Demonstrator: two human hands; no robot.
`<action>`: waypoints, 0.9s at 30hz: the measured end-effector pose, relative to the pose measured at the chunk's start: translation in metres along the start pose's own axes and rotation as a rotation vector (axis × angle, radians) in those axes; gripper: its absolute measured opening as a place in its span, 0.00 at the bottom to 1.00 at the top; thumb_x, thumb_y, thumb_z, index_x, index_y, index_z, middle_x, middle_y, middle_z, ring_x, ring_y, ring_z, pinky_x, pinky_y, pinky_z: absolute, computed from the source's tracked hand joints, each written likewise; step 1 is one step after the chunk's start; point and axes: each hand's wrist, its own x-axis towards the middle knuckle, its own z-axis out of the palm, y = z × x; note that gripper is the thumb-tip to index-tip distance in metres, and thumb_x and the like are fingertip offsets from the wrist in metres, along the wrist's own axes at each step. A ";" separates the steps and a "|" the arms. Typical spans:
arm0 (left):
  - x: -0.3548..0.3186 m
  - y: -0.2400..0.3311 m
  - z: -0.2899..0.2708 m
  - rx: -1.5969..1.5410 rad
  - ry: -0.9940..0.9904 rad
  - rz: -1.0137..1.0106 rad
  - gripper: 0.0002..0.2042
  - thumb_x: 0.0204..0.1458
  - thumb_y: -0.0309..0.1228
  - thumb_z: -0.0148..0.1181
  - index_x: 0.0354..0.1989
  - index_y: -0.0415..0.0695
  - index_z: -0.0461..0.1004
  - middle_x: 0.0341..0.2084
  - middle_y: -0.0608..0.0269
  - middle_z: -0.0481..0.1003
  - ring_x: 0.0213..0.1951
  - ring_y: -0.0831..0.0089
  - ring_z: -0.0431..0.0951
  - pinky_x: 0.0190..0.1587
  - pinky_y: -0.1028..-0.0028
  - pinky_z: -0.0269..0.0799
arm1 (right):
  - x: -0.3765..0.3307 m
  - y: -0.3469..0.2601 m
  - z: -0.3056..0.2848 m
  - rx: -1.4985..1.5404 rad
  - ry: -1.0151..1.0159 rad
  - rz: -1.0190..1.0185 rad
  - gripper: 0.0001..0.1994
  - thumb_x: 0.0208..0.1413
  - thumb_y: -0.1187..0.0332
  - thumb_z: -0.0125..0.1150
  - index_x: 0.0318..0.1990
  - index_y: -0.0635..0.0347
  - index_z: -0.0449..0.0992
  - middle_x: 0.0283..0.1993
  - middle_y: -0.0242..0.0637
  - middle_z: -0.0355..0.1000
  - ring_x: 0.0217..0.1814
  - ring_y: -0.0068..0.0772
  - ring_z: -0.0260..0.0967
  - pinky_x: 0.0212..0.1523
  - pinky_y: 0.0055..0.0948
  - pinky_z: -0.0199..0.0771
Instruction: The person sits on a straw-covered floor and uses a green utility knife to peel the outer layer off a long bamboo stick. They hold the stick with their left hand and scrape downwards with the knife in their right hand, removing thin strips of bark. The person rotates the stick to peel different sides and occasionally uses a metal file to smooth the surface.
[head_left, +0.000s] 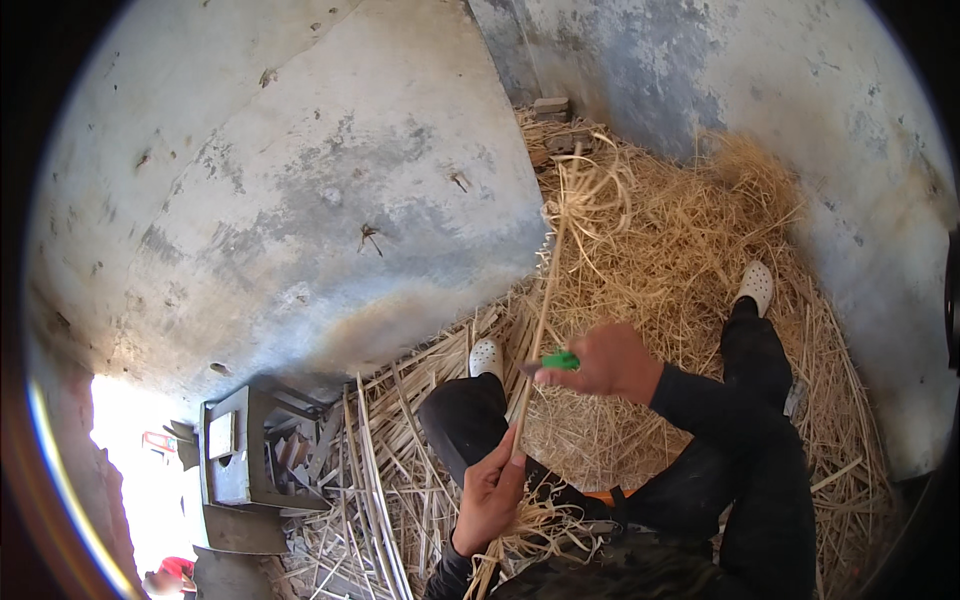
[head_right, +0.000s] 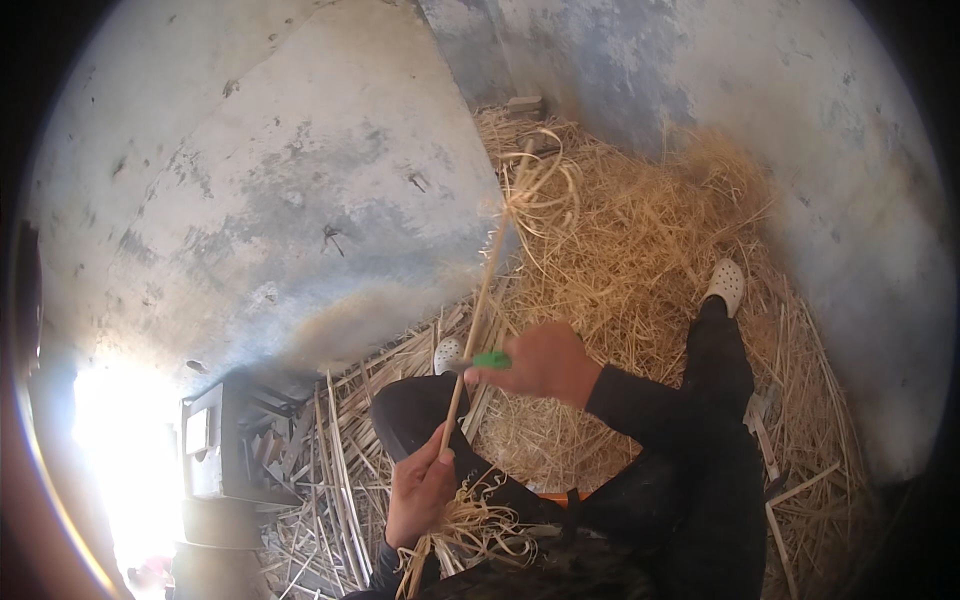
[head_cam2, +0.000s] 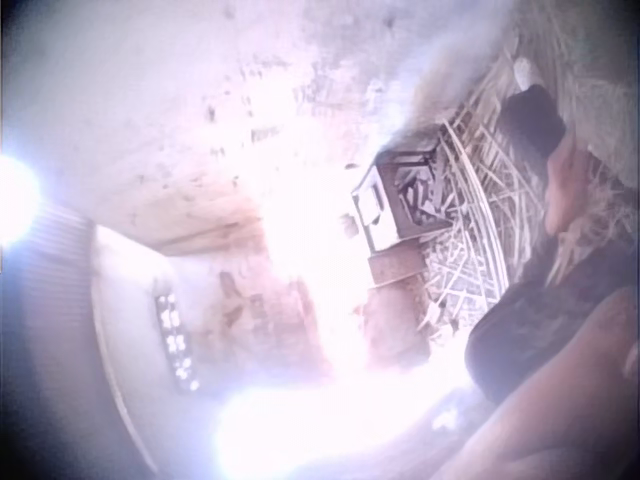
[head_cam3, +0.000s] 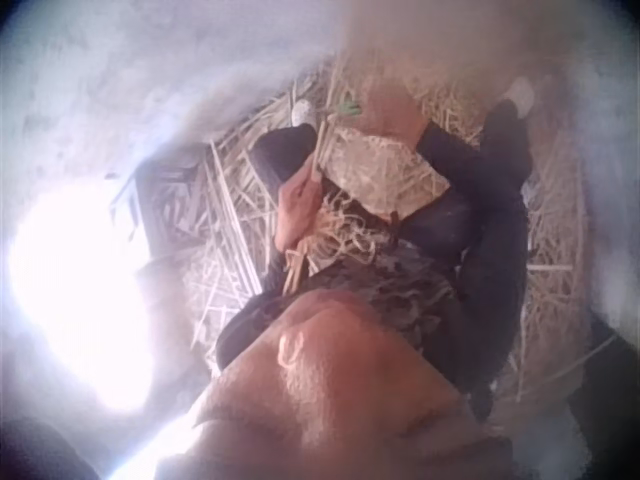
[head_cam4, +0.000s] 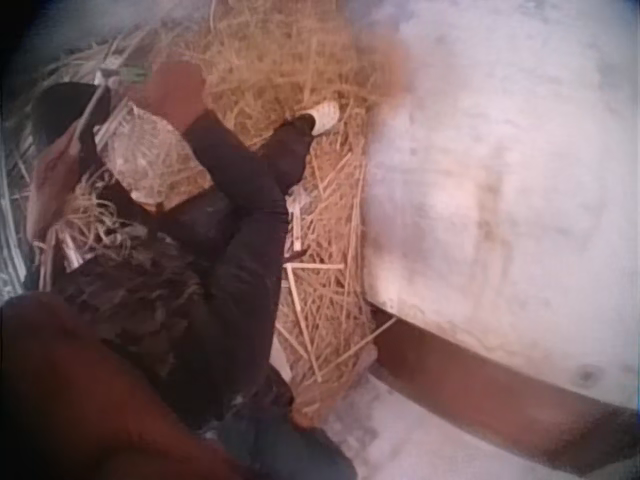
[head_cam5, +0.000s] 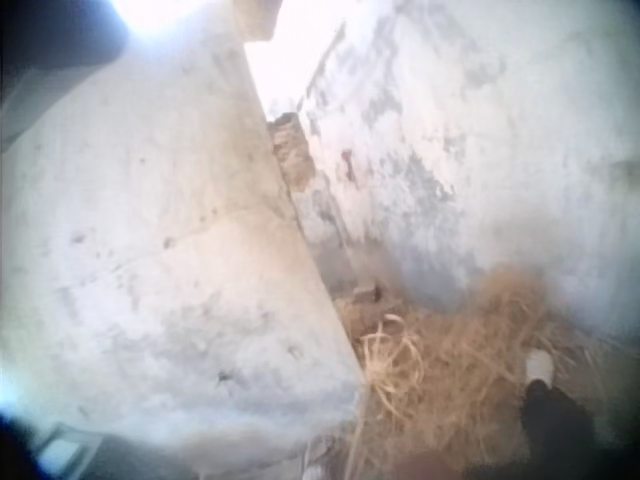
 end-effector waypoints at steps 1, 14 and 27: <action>-0.002 0.003 0.002 -0.013 -0.007 -0.001 0.23 0.64 0.31 0.47 0.67 0.39 0.56 0.20 0.80 0.58 0.22 0.91 0.55 0.24 0.85 0.50 | -0.003 -0.004 -0.001 0.004 -0.010 -0.048 0.42 0.45 0.22 0.41 0.12 0.56 0.73 0.06 0.34 0.57 0.07 0.34 0.59 0.11 0.35 0.58; -0.006 0.004 0.003 -0.072 -0.034 0.008 0.23 0.64 0.30 0.47 0.67 0.40 0.56 0.19 0.81 0.58 0.20 0.91 0.55 0.22 0.85 0.51 | -0.002 0.002 0.001 -0.045 0.045 -0.044 0.41 0.44 0.22 0.44 0.12 0.56 0.72 0.05 0.33 0.53 0.07 0.30 0.54 0.10 0.35 0.53; -0.022 0.000 0.004 -0.117 -0.049 -0.025 0.24 0.64 0.31 0.48 0.67 0.38 0.56 0.19 0.79 0.60 0.21 0.90 0.56 0.23 0.84 0.51 | 0.012 0.033 -0.009 -0.027 0.031 0.072 0.41 0.47 0.24 0.43 0.12 0.58 0.73 0.05 0.33 0.54 0.08 0.32 0.58 0.11 0.32 0.55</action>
